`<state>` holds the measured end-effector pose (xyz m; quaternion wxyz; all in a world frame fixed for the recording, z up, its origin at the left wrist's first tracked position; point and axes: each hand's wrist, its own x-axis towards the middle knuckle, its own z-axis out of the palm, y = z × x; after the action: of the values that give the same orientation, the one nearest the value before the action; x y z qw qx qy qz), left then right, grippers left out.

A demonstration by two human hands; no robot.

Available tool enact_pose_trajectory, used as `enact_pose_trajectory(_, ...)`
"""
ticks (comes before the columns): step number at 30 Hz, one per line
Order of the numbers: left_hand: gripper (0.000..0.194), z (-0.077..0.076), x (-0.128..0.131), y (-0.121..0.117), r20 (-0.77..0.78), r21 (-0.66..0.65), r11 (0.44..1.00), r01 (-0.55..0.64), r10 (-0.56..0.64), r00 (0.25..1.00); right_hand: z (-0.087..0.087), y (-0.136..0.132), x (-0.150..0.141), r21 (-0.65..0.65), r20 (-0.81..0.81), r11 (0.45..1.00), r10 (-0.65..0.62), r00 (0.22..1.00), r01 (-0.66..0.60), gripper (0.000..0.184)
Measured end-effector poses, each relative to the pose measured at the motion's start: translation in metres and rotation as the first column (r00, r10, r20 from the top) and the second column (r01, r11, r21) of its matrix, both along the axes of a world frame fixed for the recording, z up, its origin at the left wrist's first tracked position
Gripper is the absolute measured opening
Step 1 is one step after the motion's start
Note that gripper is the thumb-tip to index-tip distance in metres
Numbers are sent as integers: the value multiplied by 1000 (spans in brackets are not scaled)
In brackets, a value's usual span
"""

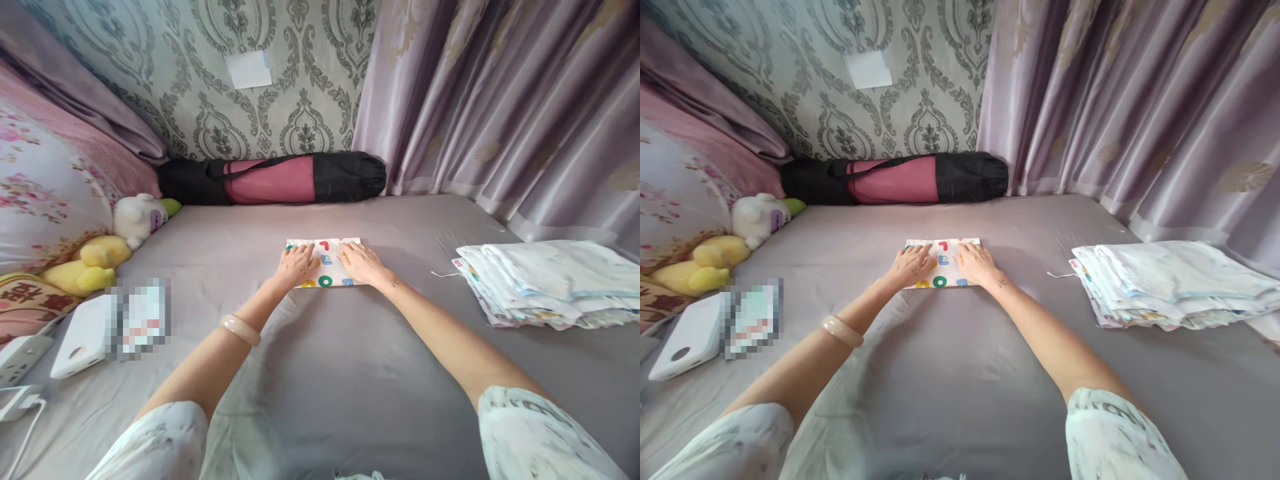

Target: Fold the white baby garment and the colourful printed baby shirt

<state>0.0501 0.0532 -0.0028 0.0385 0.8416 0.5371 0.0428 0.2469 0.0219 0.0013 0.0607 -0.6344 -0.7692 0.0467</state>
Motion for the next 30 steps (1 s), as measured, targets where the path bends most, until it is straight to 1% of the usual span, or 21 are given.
enact_pose_trajectory(2,42,8,4,16,-26,-34,999,-15,14,1000,7,14,0,-4,9,1000,-18,1000,18,43)
enact_pose_trajectory(5,38,15,8,38,-34,-136,989,-50,45,998,12,37,1,-14,41,1000,-17,999,18,40)
enact_pose_trajectory(7,36,17,10,50,-33,-191,979,-70,65,997,15,51,1,-67,77,997,-19,997,24,36)
enact_pose_trajectory(8,34,18,10,56,-33,-206,976,-76,71,997,16,57,2,-111,93,993,-26,995,37,33)
enact_pose_trajectory(10,31,18,8,66,-31,-197,977,-79,74,997,18,68,4,-193,111,979,-46,993,67,30)
enact_pose_trajectory(12,27,19,5,77,-23,-188,980,-69,66,998,20,76,6,-216,122,973,-52,991,78,28)
enact_pose_trajectory(14,30,20,1,89,7,-252,968,-23,26,1000,22,83,7,-210,146,975,-43,988,73,28)
enact_pose_trajectory(16,38,22,-3,101,34,-357,934,17,-6,999,25,88,5,-238,184,968,-39,982,83,31)
enact_pose_trajectory(18,47,23,-4,113,6,-418,909,8,-6,1000,29,94,2,-289,223,951,-45,974,110,37)
enact_pose_trajectory(20,53,24,-4,123,-76,-438,898,-39,6,997,34,98,-2,-328,251,936,-42,967,126,43)
enact_pose_trajectory(23,54,26,-2,132,-156,-490,868,-78,0,988,39,103,-5,-401,245,906,-36,969,135,46)
enact_pose_trajectory(26,55,26,-4,132,-144,-509,855,-101,30,989,40,104,-4,-461,220,872,-68,973,165,45)
enact_pose_trajectory(28,50,23,-7,129,-109,-511,854,-96,47,993,38,101,-3,-448,200,877,-93,975,175,44)
enact_pose_trajectory(30,40,19,-12,125,-41,-506,860,-66,53,998,36,97,-1,-404,170,900,-100,980,162,42)
